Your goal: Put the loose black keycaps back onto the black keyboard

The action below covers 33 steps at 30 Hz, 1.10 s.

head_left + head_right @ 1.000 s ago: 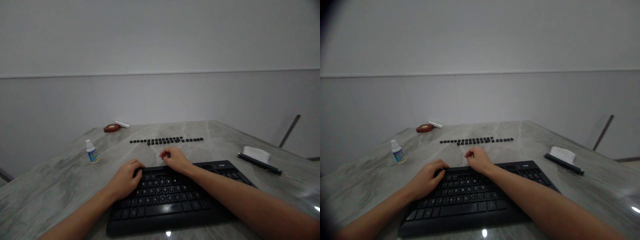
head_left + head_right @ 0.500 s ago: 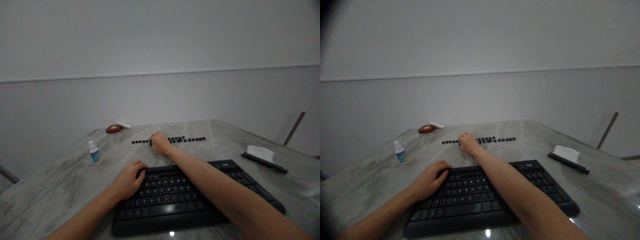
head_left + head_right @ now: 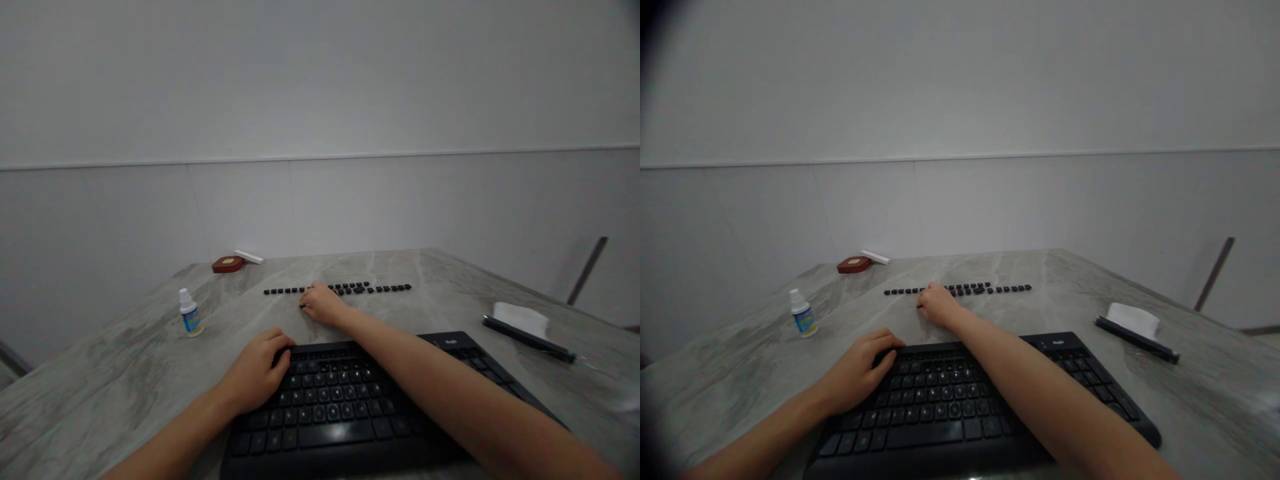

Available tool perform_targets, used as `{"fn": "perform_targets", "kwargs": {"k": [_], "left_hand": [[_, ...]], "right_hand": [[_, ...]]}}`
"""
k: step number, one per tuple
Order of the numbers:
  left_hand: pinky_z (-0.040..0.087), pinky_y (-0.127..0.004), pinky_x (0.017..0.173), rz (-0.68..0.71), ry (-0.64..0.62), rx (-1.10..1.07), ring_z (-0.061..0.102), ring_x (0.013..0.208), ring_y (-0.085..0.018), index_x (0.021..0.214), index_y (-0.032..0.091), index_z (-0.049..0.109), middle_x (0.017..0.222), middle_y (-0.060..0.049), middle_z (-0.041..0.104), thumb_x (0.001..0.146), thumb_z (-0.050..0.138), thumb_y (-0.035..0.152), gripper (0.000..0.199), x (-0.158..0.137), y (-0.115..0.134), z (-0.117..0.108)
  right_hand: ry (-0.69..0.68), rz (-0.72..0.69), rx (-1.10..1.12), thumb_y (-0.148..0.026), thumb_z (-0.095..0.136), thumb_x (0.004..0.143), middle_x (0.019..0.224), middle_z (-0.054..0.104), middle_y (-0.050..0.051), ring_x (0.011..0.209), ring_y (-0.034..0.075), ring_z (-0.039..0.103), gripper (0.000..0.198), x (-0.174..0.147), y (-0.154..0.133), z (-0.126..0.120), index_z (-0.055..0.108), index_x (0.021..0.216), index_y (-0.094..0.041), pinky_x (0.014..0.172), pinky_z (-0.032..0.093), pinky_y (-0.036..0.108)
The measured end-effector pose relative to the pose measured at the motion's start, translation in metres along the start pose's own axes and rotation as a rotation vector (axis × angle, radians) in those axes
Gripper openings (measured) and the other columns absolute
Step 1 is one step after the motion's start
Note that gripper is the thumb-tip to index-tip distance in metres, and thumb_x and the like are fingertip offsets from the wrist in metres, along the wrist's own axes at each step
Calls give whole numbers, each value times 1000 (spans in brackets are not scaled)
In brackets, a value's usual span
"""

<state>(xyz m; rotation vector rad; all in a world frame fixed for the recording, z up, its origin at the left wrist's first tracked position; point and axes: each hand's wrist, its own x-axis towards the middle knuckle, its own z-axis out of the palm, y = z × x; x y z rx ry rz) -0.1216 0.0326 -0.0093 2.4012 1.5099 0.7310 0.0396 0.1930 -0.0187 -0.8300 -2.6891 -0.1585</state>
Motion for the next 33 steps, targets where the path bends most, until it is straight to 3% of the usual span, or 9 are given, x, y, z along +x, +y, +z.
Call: {"fn": "perform_targets", "kwargs": {"k": [6, 9, 11, 13, 16, 20, 23, 33], "left_hand": [[47, -35, 87, 11, -10, 19, 61, 93, -21, 97, 18, 68, 94, -6, 65, 90, 43, 16, 26, 0, 0, 0], [49, -37, 86, 22, -3, 59, 61, 92, -21, 98, 17, 67, 94, -7, 64, 91, 41, 16, 27, -1, -2, 1], [48, -42, 88, 56, 47, 117, 61, 95, -23, 103, 17, 64, 100, -8, 64, 90, 41, 15, 27, -2, -2, 2], [46, -47, 92, 127, 112, 179, 59, 102, -26, 112, 18, 60, 107, -9, 63, 88, 42, 14, 30, -4, 2, 4], [46, -48, 97, 225, 141, 184, 56, 109, -25, 125, 22, 50, 115, -8, 62, 90, 43, 15, 37, -9, 11, 8], [46, -42, 102, 234, 84, 95, 52, 121, -22, 143, 26, 26, 131, -8, 55, 92, 44, 17, 55, -17, 22, 12], [44, -41, 107, 274, 28, 79, 47, 128, -22, 144, 28, 23, 139, -6, 49, 91, 48, 18, 60, -21, 24, 14], [43, -42, 107, 244, -15, 21, 47, 128, -23, 141, 28, 34, 141, -6, 47, 90, 47, 15, 54, -18, 25, 9]], "right_hand": [[4, -7, 127, -8, 70, 72, 77, 72, 5, 86, 20, 62, 9, -47, 5, -16, 73, 72, -16, 83, 47, 30], [91, 83, 161, -9, 67, 75, 82, 71, 5, 84, 19, 63, 9, -82, 0, -30, 70, 81, -15, 79, 50, 30], [217, 170, 208, -9, 60, 82, 87, 70, 5, 77, 15, 63, 21, -98, -6, -38, 63, 102, -14, 72, 52, 28], [447, 232, 357, -11, 57, 84, 86, 68, 3, 70, 12, 63, 29, -107, -14, -44, 55, 112, -16, 67, 53, 25], [604, 94, 456, -12, 56, 83, 81, 66, 0, 67, 12, 63, 32, -111, -28, -46, 49, 113, -19, 63, 54, 24], [617, -144, 350, -13, 51, 87, 88, 66, 5, 76, 15, 64, 30, -110, -49, -47, 47, 116, -19, 68, 56, 27], [543, -291, 249, -11, 47, 89, 93, 67, 7, 83, 18, 64, 27, -111, -58, -50, 48, 115, -17, 73, 56, 30], [478, -275, 294, -13, 50, 89, 97, 67, 8, 85, 17, 65, 28, -114, -58, -52, 47, 116, -18, 74, 55, 29]]}}
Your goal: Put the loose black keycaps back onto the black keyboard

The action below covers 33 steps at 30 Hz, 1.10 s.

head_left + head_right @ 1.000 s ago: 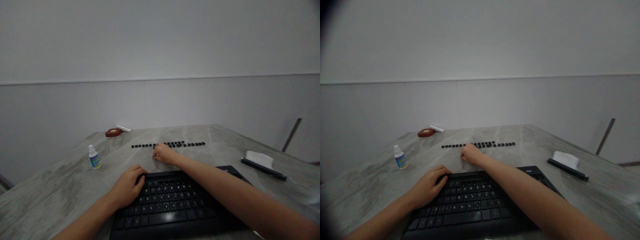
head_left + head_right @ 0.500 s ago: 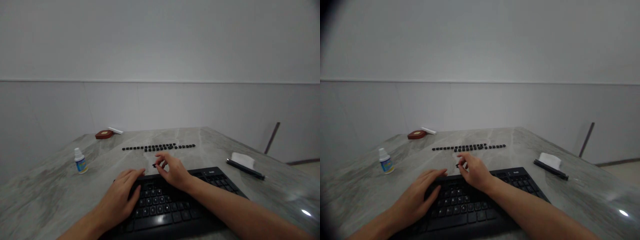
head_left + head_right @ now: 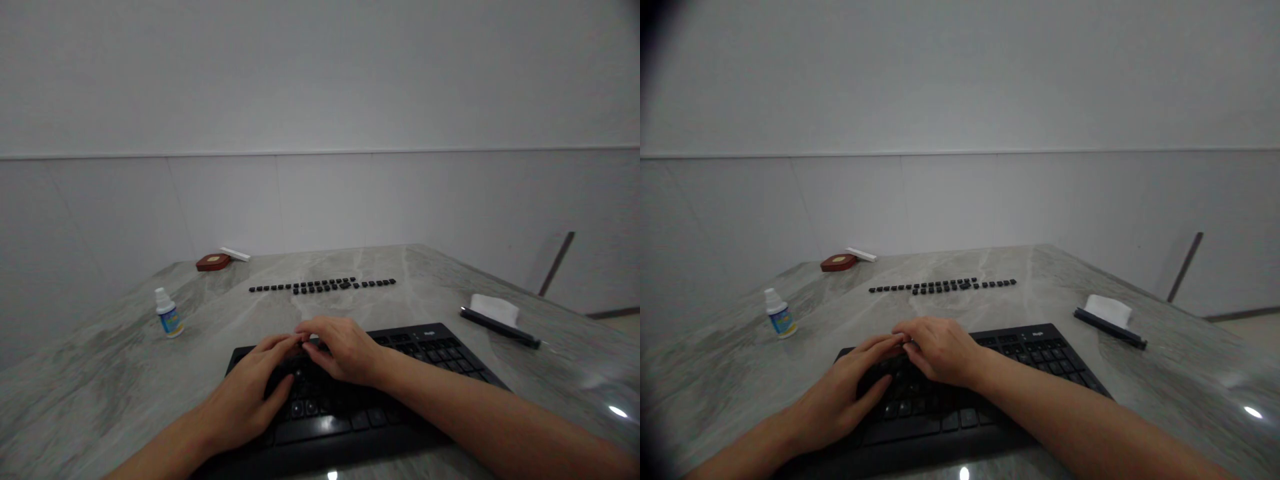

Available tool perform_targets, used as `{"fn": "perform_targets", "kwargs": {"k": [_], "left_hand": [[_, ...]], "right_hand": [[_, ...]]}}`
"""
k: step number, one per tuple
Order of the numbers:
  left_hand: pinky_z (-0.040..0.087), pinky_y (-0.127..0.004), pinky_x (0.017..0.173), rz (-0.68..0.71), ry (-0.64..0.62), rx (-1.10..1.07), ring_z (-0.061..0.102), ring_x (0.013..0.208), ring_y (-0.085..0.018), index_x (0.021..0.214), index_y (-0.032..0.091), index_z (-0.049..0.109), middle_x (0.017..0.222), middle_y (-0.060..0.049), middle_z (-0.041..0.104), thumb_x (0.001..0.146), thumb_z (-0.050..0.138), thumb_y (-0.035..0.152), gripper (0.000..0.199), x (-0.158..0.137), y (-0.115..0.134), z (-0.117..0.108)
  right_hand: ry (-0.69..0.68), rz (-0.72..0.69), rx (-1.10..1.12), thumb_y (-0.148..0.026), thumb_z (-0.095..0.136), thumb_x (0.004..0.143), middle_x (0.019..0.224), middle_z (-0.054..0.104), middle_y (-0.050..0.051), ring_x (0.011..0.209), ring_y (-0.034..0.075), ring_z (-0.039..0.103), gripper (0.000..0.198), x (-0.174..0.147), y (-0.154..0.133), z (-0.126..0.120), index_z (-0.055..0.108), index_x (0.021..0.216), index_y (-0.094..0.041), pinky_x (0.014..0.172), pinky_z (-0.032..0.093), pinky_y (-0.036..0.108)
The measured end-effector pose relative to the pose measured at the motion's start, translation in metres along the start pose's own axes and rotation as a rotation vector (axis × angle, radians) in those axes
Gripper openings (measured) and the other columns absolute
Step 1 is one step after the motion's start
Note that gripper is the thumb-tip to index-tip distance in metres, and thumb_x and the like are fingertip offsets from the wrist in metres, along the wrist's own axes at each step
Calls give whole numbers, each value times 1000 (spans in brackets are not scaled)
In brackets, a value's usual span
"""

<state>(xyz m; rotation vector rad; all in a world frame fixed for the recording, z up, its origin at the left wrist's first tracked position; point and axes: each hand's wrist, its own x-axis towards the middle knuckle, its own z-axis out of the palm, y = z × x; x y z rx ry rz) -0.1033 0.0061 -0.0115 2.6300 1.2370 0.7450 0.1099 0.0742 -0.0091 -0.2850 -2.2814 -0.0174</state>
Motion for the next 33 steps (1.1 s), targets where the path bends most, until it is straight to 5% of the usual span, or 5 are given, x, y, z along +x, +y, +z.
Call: {"fn": "perform_targets", "kwargs": {"k": [6, 17, 25, 33], "left_hand": [[41, -43, 109, 5, -18, -22, 45, 130, -23, 141, 27, 33, 142, -7, 44, 90, 45, 14, 53, -1, 0, -1], [42, -42, 108, 50, -18, 4, 43, 132, -22, 140, 28, 36, 140, -5, 48, 90, 45, 11, 54, -2, -2, 0], [42, -43, 108, 35, 4, -26, 46, 128, -22, 142, 29, 29, 142, -6, 46, 90, 45, 13, 56, -3, 2, -2], [41, -45, 108, 42, -4, -29, 46, 128, -23, 143, 30, 28, 142, -6, 47, 90, 45, 12, 58, -3, 0, -2]], "right_hand": [[-42, 90, 118, -12, 47, 88, 93, 60, 5, 78, 15, 61, 32, 0, -2, -4, 45, 119, -19, 70, 55, 28], [-118, 42, 141, -12, 55, 83, 106, 64, 9, 94, 19, 61, 47, -2, 1, -2, 41, 128, -18, 84, 54, 34], [65, 15, 60, -12, 53, 86, 97, 64, 8, 84, 18, 59, 47, -2, 4, -1, 40, 130, -19, 74, 55, 31], [104, 20, 30, -13, 52, 87, 98, 65, 6, 83, 18, 59, 46, -4, 7, 2, 39, 130, -21, 73, 53, 31]]}}
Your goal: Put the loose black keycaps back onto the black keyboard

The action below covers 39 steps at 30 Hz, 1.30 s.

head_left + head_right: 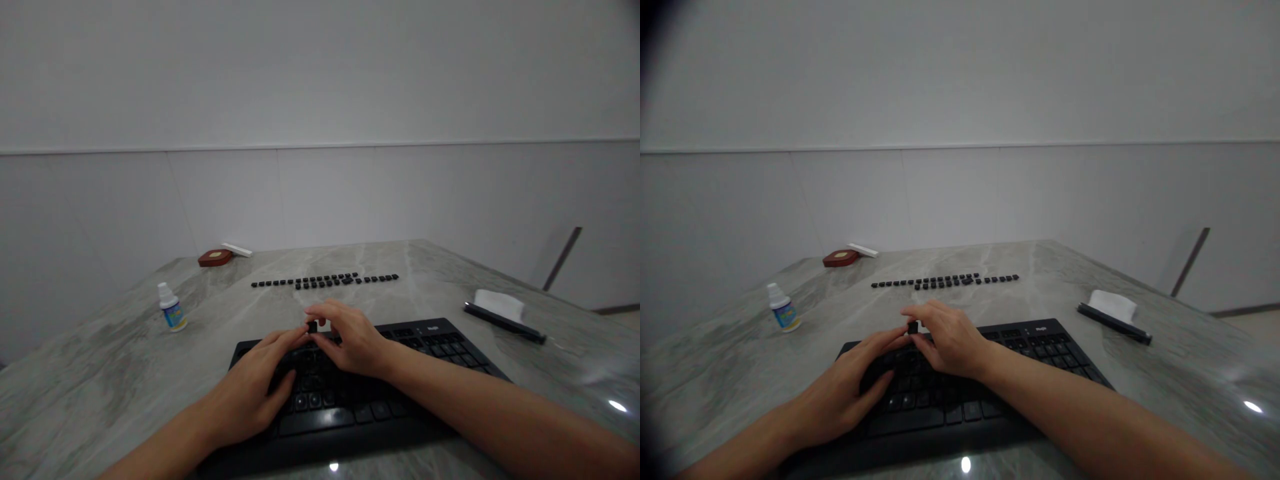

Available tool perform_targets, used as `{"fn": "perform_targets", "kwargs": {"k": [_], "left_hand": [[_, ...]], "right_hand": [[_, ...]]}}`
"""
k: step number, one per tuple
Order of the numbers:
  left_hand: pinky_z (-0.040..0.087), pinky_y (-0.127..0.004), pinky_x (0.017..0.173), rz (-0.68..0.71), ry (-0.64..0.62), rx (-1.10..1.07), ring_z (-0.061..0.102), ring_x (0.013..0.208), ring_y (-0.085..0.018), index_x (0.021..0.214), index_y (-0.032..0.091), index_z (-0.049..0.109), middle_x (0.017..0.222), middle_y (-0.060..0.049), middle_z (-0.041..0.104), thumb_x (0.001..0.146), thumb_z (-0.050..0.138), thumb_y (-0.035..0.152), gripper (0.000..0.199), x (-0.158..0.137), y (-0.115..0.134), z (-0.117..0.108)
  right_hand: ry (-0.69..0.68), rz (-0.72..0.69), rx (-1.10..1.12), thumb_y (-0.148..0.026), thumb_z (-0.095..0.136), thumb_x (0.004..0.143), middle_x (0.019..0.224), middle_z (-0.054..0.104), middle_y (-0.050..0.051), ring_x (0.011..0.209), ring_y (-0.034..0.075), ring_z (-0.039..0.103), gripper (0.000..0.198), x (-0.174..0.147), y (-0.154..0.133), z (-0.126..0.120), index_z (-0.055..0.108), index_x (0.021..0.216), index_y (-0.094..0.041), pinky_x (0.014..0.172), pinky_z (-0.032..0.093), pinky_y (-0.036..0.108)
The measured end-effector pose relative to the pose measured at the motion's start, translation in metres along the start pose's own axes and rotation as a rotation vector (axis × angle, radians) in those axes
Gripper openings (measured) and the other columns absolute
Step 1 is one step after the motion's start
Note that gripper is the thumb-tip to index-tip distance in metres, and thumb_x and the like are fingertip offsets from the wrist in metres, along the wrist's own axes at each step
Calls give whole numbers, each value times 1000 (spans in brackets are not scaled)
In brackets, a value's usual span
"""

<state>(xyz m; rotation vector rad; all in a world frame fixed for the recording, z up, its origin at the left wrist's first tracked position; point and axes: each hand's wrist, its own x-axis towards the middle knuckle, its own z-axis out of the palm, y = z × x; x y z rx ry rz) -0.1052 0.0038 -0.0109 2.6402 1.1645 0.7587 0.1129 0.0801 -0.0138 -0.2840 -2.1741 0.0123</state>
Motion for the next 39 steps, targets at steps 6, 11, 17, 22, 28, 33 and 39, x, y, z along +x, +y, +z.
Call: {"fn": "perform_targets", "kwargs": {"k": [6, 11, 17, 22, 28, 33, 39], "left_hand": [[41, -45, 108, -31, 5, 32, 45, 128, -23, 142, 27, 30, 141, -7, 46, 89, 46, 13, 57, -1, 0, 1], [43, -44, 106, -39, 3, 23, 50, 122, -22, 133, 26, 43, 131, -6, 54, 88, 45, 11, 47, 4, 1, -1], [45, -44, 103, -73, 19, 62, 53, 116, -23, 117, 22, 56, 119, -6, 62, 88, 46, 13, 32, 5, -2, 1], [46, -44, 101, -75, 10, 78, 53, 115, -23, 109, 21, 62, 119, -5, 63, 88, 46, 14, 27, 6, 0, 0], [46, -44, 101, -87, 6, 75, 53, 115, -23, 108, 21, 63, 119, -5, 63, 88, 46, 14, 27, 7, 1, -1], [46, -42, 101, -87, 1, 66, 54, 114, -22, 109, 22, 62, 119, -4, 63, 89, 46, 14, 26, 7, 0, -1], [46, -42, 100, -71, 3, 67, 54, 113, -22, 109, 20, 62, 117, -5, 63, 89, 46, 13, 27, 7, 2, -2]], "right_hand": [[-34, 31, -2, -16, 56, 87, 94, 65, 6, 81, 17, 59, 30, 2, 1, 0, 50, 117, -18, 71, 52, 30], [-201, 148, 33, -25, 69, 82, 81, 66, 4, 79, 17, 60, 12, 1, 5, 2, 64, 90, -17, 71, 50, 28], [-336, 199, 129, -25, 76, 76, 72, 67, 2, 73, 15, 60, 10, 1, 10, 3, 70, 78, -18, 69, 49, 25], [-300, 161, 211, -18, 75, 76, 77, 73, 2, 75, 15, 62, 5, 2, 10, 3, 72, 79, -18, 71, 51, 27], [-317, 120, 158, -18, 67, 82, 77, 72, 4, 74, 16, 61, 7, 2, 5, 0, 74, 84, -17, 70, 52, 28], [-324, 81, 153, -19, 66, 83, 75, 72, 3, 73, 16, 60, 7, 2, 5, -1, 73, 84, -19, 68, 52, 28], [-322, -72, 174, -17, 64, 85, 82, 74, 4, 73, 16, 60, 7, 2, 10, 0, 71, 83, -17, 74, 51, 33]]}}
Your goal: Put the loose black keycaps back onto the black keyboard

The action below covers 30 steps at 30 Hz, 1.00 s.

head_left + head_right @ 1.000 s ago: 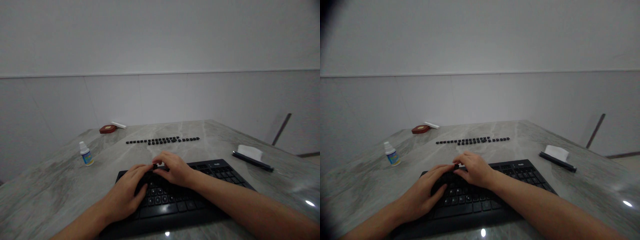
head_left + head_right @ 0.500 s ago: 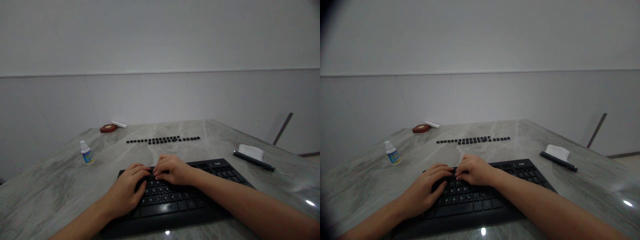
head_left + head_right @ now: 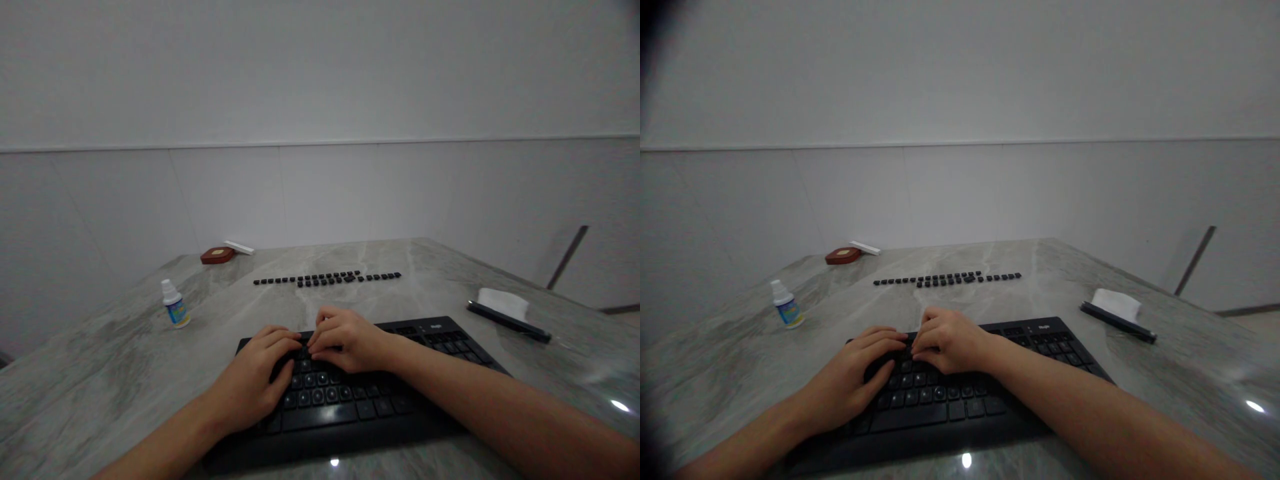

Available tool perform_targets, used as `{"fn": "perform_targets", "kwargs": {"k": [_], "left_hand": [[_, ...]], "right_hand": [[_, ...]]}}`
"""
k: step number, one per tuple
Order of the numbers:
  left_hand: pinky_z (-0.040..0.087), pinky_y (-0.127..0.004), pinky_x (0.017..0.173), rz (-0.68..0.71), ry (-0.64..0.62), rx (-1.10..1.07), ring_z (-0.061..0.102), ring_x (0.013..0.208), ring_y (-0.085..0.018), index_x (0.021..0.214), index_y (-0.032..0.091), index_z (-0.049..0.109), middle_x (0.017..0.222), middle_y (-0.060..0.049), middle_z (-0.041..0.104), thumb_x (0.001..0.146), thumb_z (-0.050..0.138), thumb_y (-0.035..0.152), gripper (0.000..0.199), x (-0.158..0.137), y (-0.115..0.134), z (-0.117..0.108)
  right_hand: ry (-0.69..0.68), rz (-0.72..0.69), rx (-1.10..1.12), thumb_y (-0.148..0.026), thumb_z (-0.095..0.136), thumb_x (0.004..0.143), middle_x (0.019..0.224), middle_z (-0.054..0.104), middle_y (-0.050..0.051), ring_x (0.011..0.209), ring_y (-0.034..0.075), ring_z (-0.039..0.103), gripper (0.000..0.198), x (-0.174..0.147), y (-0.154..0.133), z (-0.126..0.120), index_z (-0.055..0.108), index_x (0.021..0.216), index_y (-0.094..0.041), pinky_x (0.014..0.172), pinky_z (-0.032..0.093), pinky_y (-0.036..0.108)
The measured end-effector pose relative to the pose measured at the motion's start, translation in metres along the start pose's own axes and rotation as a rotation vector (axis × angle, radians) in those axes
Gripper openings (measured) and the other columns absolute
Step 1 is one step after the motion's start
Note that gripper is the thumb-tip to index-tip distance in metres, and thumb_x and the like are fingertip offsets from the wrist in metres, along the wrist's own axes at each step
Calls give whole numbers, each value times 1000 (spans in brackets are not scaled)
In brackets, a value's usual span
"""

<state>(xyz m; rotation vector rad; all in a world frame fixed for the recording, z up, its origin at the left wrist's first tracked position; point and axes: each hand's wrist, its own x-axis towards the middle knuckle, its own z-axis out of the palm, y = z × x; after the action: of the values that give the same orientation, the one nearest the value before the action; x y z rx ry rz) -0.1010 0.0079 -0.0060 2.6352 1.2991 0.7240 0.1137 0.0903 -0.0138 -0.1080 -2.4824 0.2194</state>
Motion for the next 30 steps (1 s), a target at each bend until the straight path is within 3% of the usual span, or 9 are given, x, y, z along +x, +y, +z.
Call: {"fn": "perform_targets", "kwargs": {"k": [15, 30], "left_hand": [[45, -38, 101, 121, -6, -27, 50, 115, -20, 118, 24, 59, 121, -3, 60, 92, 44, 11, 33, -1, -3, 2], [46, -40, 101, 121, -11, -32, 51, 115, -20, 121, 23, 59, 122, -5, 60, 92, 44, 11, 34, -1, -4, 2]], "right_hand": [[19, 33, 47, -13, 62, 80, 82, 70, 7, 81, 18, 58, 7, 2, -7, -3, 68, 77, -14, 73, 50, 30], [22, 121, 44, -15, 63, 81, 79, 68, 5, 78, 16, 59, 5, 1, -5, -1, 67, 79, -16, 76, 49, 30]]}}
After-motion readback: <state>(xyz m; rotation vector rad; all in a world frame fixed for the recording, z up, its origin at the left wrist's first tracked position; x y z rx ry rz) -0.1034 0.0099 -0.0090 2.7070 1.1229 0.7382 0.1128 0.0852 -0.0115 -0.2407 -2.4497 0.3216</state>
